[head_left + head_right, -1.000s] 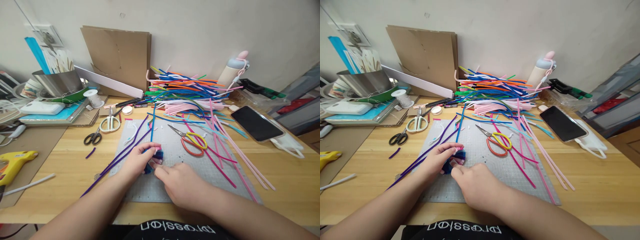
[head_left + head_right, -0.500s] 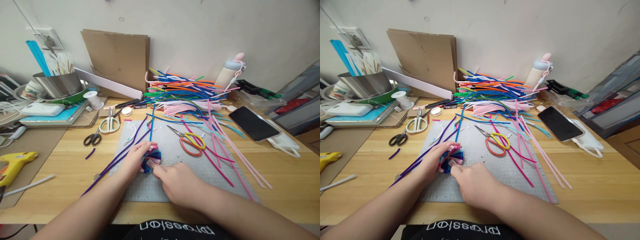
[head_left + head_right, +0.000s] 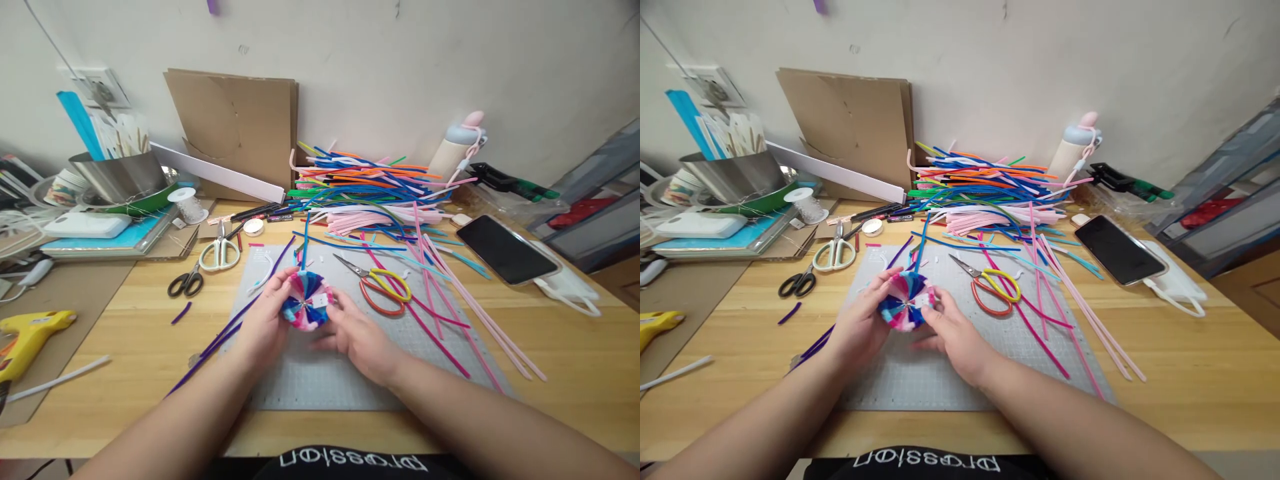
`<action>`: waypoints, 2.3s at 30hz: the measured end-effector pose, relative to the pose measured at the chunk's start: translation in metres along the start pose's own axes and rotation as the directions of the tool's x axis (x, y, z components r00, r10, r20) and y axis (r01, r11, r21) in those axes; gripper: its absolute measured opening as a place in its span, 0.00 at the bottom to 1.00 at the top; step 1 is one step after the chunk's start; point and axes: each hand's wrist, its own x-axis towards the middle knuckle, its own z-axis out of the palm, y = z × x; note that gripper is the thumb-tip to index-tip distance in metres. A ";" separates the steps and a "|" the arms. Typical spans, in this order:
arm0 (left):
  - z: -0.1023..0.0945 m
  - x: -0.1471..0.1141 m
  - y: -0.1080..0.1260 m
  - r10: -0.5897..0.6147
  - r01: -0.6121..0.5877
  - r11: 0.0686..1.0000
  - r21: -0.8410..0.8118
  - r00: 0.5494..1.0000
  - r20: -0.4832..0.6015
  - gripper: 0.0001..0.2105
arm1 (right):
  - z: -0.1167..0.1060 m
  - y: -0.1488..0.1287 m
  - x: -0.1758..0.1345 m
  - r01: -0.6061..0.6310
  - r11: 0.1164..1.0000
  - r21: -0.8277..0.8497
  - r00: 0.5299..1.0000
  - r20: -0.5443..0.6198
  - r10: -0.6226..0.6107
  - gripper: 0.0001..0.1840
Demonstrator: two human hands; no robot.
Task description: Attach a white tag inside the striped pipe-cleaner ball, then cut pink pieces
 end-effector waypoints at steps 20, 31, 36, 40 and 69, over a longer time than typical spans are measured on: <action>-0.023 0.019 -0.016 0.173 -0.223 0.799 0.558 0.975 0.142 0.26 | -0.024 -0.002 0.022 0.068 0.997 0.035 0.995 -0.070 -0.065 0.20; -0.022 0.011 -0.016 0.308 -0.488 0.296 0.821 0.862 0.402 0.46 | -0.020 -0.006 0.022 0.021 0.964 0.267 0.997 -0.076 -0.001 0.10; -0.021 0.009 -0.017 0.311 -0.484 0.372 0.792 0.869 0.385 0.52 | -0.018 -0.003 0.020 -0.054 0.976 0.210 0.999 0.010 0.053 0.12; -0.025 0.008 -0.019 0.285 -0.485 0.546 0.683 0.874 0.393 0.46 | -0.016 -0.002 0.018 -0.120 0.974 0.192 0.990 0.094 0.104 0.16; -0.024 0.002 -0.010 0.337 -0.719 0.169 0.674 0.685 0.646 0.28 | -0.023 -0.012 0.009 0.291 0.305 -0.907 0.931 0.195 -0.309 0.07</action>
